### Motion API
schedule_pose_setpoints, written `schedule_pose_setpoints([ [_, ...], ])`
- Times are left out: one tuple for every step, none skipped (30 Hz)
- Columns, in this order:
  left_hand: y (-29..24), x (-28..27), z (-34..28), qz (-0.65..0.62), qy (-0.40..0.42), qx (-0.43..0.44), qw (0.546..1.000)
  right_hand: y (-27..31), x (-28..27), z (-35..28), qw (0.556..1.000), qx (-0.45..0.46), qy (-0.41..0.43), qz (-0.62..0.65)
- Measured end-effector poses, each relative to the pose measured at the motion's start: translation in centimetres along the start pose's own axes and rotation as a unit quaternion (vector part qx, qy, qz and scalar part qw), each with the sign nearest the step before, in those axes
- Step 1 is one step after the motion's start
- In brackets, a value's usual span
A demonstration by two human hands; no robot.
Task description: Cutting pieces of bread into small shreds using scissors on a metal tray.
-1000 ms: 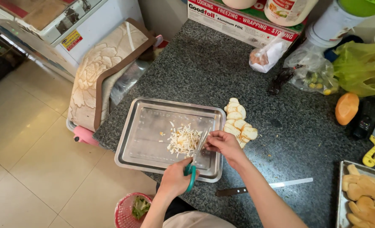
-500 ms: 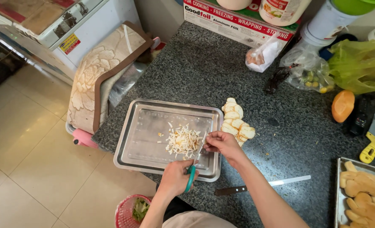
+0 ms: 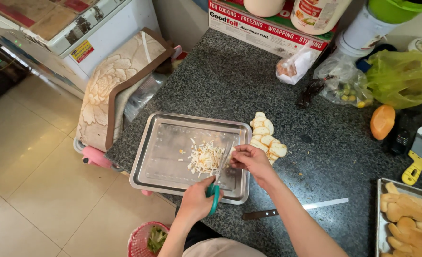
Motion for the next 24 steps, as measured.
schedule_pose_setpoints([
  [-0.2, -0.1, -0.1, 0.0, 0.0, 0.0, 1.0, 0.2, 0.2, -0.2, 1.0, 0.0, 0.0, 0.0],
  [-0.3, -0.1, -0.1, 0.001, 0.009, -0.002, 1.0, 0.4, 0.3, -0.4, 1.0, -0.005, -0.003, -0.007],
  [-0.4, -0.1, -0.2, 0.003, 0.018, -0.004, 1.0, 0.6, 0.5, -0.6, 1.0, -0.009, -0.006, -0.013],
  [-0.2, 0.1, -0.2, 0.003, 0.018, -0.003, 1.0, 0.9, 0.8, -1.0, 1.0, -0.009, -0.006, -0.013],
  [0.0, 0.3, -0.1, 0.007, 0.017, 0.003, 1.0, 1.2, 1.1, -1.4, 1.0, -0.004, -0.011, -0.021],
  [0.2, 0.5, 0.0, 0.012, 0.015, 0.009, 1.0, 1.5, 1.4, -1.7, 0.999, 0.001, -0.016, -0.029],
  [0.0, 0.4, -0.1, 0.012, 0.015, 0.009, 1.0, 1.4, 1.3, -1.7, 0.999, 0.001, -0.016, -0.029],
  [-0.2, 0.2, -0.3, 0.001, 0.005, 0.018, 1.0, 1.3, 1.3, -1.6, 0.999, 0.003, -0.012, -0.03],
  [-0.3, 0.1, -0.4, -0.009, -0.004, 0.027, 1.0, 1.2, 1.3, -1.6, 0.999, 0.004, -0.008, -0.031],
  [-0.3, 0.1, -0.4, -0.009, -0.004, 0.027, 1.0, 0.8, 1.1, -1.3, 0.999, 0.005, -0.008, -0.031],
  [-0.2, 0.1, -0.4, -0.016, -0.005, 0.04, 0.999, 0.5, 0.8, -1.1, 1.0, -0.002, -0.003, -0.024],
  [-0.2, 0.1, -0.4, -0.022, -0.005, 0.053, 0.998, 0.1, 0.6, -0.8, 1.0, -0.008, 0.001, -0.017],
  [-0.7, -0.3, -0.7, -0.022, -0.004, 0.052, 0.998, 0.0, 0.5, -0.9, 1.0, -0.007, 0.001, -0.017],
  [-1.2, -0.7, -0.9, -0.022, 0.007, 0.041, 0.999, 0.0, 0.5, -0.9, 1.0, -0.004, 0.002, -0.019],
  [-1.6, -1.1, -1.2, -0.022, 0.018, 0.029, 0.999, 0.0, 0.5, -0.9, 1.0, -0.001, 0.004, -0.021],
  [-1.9, -1.3, -1.3, -0.022, 0.017, 0.029, 0.999, 0.0, 0.4, -0.9, 1.0, -0.001, 0.004, -0.021],
  [-2.1, -1.4, -1.5, -0.078, 0.044, -0.008, 0.996, -0.1, 0.3, -0.9, 1.0, 0.003, 0.001, -0.026],
  [-2.3, -1.5, -1.7, -0.133, 0.069, -0.045, 0.988, -0.2, 0.2, -1.0, 0.999, 0.008, -0.001, -0.032],
  [-2.6, -1.6, -1.7, -0.134, 0.069, -0.045, 0.988, -0.4, 0.0, -0.7, 0.999, 0.009, -0.001, -0.032],
  [-2.8, -1.7, -1.9, -0.169, 0.074, -0.054, 0.981, -0.7, -0.2, -0.5, 0.999, 0.008, 0.002, -0.032],
  [-3.1, -1.8, -2.0, -0.204, 0.079, -0.064, 0.974, -1.0, -0.4, -0.3, 0.999, 0.007, 0.005, -0.032],
  [-3.2, -1.9, -2.0, -0.204, 0.079, -0.065, 0.974, -1.0, -0.4, -0.3, 0.999, 0.008, 0.006, -0.032],
  [-3.2, -2.0, -2.0, -0.194, 0.081, -0.062, 0.976, -1.0, -0.4, -0.3, 0.999, 0.011, 0.004, -0.036],
  [-3.3, -2.1, -2.0, -0.184, 0.084, -0.06, 0.978, -0.9, -0.4, -0.4, 0.999, 0.014, 0.002, -0.04],
])
Point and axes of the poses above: each hand's wrist, its own z-axis towards the middle knuckle, its own x-axis out of the palm, y = z × x, the point moved 2 cm from there along z, towards the middle knuckle, and after that the axes turned 1 degree about -y, right-handed, at the moved point
